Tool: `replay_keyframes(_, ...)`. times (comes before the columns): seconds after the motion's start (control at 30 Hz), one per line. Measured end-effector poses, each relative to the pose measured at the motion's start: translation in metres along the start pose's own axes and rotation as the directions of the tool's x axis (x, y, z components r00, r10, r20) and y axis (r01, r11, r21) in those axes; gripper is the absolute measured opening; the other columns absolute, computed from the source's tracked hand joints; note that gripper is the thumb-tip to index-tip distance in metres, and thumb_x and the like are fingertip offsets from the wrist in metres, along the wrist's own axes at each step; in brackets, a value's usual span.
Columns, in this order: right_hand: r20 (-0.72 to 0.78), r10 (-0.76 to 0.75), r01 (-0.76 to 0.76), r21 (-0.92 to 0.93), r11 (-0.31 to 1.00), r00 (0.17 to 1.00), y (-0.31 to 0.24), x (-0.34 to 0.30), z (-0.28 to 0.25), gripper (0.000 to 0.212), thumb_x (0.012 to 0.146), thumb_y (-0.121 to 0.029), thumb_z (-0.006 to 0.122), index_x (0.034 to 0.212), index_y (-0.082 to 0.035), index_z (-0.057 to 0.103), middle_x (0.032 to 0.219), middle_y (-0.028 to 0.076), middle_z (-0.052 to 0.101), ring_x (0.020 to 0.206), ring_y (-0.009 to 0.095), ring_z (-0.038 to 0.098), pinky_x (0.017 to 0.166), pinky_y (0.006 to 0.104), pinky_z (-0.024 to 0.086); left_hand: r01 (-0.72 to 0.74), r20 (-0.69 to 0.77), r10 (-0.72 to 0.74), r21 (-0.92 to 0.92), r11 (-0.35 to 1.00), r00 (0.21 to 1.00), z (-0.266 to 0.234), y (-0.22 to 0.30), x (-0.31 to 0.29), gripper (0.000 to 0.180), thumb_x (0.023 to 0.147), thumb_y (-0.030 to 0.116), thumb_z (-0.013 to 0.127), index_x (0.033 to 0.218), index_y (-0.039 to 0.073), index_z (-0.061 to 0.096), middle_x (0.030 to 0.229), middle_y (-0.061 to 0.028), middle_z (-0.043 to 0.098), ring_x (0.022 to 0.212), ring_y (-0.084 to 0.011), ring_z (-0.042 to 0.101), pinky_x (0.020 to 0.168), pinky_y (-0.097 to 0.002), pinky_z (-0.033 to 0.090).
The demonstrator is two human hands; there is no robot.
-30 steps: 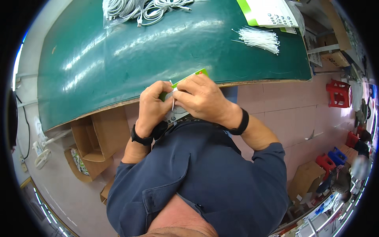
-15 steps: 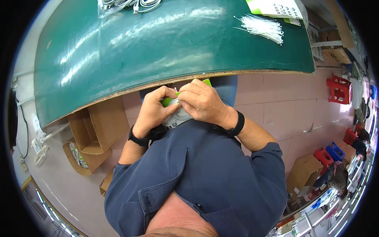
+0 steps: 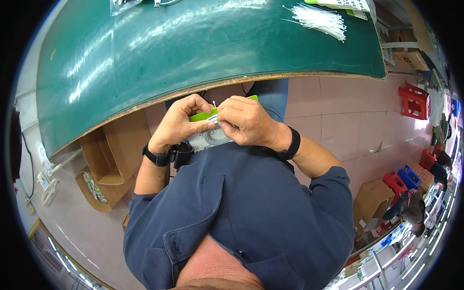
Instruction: Packaging coiled white wires into plastic bags and applying cardboard labels.
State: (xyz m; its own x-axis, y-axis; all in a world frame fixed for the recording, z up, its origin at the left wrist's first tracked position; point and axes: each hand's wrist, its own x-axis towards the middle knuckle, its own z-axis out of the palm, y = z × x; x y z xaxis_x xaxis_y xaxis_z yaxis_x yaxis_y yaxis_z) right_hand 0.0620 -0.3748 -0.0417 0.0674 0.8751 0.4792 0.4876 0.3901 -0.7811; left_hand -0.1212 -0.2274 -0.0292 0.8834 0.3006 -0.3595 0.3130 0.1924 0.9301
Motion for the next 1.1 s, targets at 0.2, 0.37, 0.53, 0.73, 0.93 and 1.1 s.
replay_keyframes(0.2, 0.023, -0.009, 0.009, 0.026, 1.000, 1.000, 0.000, -0.001, -0.001, 0.022, 0.072, 0.009, 0.073, 0.088, -0.003, 0.064, 0.089, 0.010, 0.068, 0.075, 0.028, 0.067, 0.064, 0.0366, 0.053, 0.031, -0.016, -0.035, -0.178, 0.984, 0.999, 0.002, -0.001, 0.001, 0.043, 0.084, 0.009, 0.089, 0.116, -0.001, 0.062, 0.100, -0.0056, 0.072, 0.096, -0.0107, 0.068, 0.084, -0.0266, 0.056)
replay_keyframes(0.37, -0.035, -0.010, 0.009, -0.028, 1.000, 0.999, -0.004, 0.002, 0.000, 0.022, 0.072, 0.010, 0.072, 0.088, -0.002, 0.064, 0.089, 0.011, 0.069, 0.075, 0.028, 0.068, 0.065, 0.0361, 0.054, 0.137, 0.002, -0.138, -0.162, 0.977, 0.990, 0.000, 0.006, 0.002, 0.044, 0.084, 0.009, 0.088, 0.119, -0.002, 0.064, 0.106, -0.0085, 0.074, 0.100, -0.0124, 0.069, 0.086, -0.0273, 0.057)
replay_keyframes(0.53, -0.021, 0.038, -0.039, -0.058, 0.998, 0.999, -0.007, -0.004, 0.003, 0.019, 0.074, 0.008, 0.071, 0.087, -0.003, 0.062, 0.085, 0.010, 0.067, 0.075, 0.030, 0.067, 0.066, 0.0400, 0.054, 0.219, 0.041, -0.215, -0.146, 0.965, 0.976, 0.002, 0.007, 0.002, 0.045, 0.085, 0.006, 0.087, 0.124, -0.002, 0.066, 0.112, -0.0082, 0.074, 0.103, -0.0122, 0.069, 0.090, -0.0279, 0.057)
replay_keyframes(0.73, 0.027, -0.004, 0.003, 0.051, 0.999, 1.000, -0.001, -0.005, -0.002, 0.019, 0.074, 0.006, 0.072, 0.088, -0.003, 0.063, 0.088, 0.010, 0.067, 0.076, 0.030, 0.066, 0.066, 0.0407, 0.054, 0.273, 0.085, -0.263, -0.137, 0.952, 0.961, 0.000, 0.005, 0.002, 0.042, 0.086, 0.006, 0.086, 0.124, -0.001, 0.068, 0.111, -0.0057, 0.075, 0.102, -0.0110, 0.069, 0.090, -0.0275, 0.056)
replay_keyframes(0.93, 0.090, -0.043, 0.036, 0.071, 0.997, 0.995, -0.004, -0.007, -0.008, 0.019, 0.075, 0.006, 0.073, 0.089, -0.004, 0.063, 0.096, 0.009, 0.066, 0.080, 0.030, 0.067, 0.068, 0.0398, 0.054, 0.303, 0.098, -0.289, -0.196, 0.933, 0.952, -0.002, 0.007, 0.001, 0.038, 0.087, 0.009, 0.086, 0.121, 0.000, 0.071, 0.109, -0.0040, 0.074, 0.100, -0.0099, 0.068, 0.088, -0.0262, 0.055)
replay_keyframes(1.1, 0.069, 0.017, -0.018, 0.022, 1.000, 0.997, -0.009, -0.010, -0.005, 0.019, 0.076, 0.005, 0.073, 0.089, -0.004, 0.064, 0.097, 0.009, 0.066, 0.081, 0.030, 0.067, 0.068, 0.0384, 0.054, 0.304, 0.092, -0.293, -0.149, 0.941, 0.952, -0.001, 0.011, 0.002, 0.038, 0.086, 0.009, 0.086, 0.120, 0.000, 0.072, 0.108, -0.0038, 0.075, 0.098, -0.0092, 0.068, 0.086, -0.0257, 0.055)
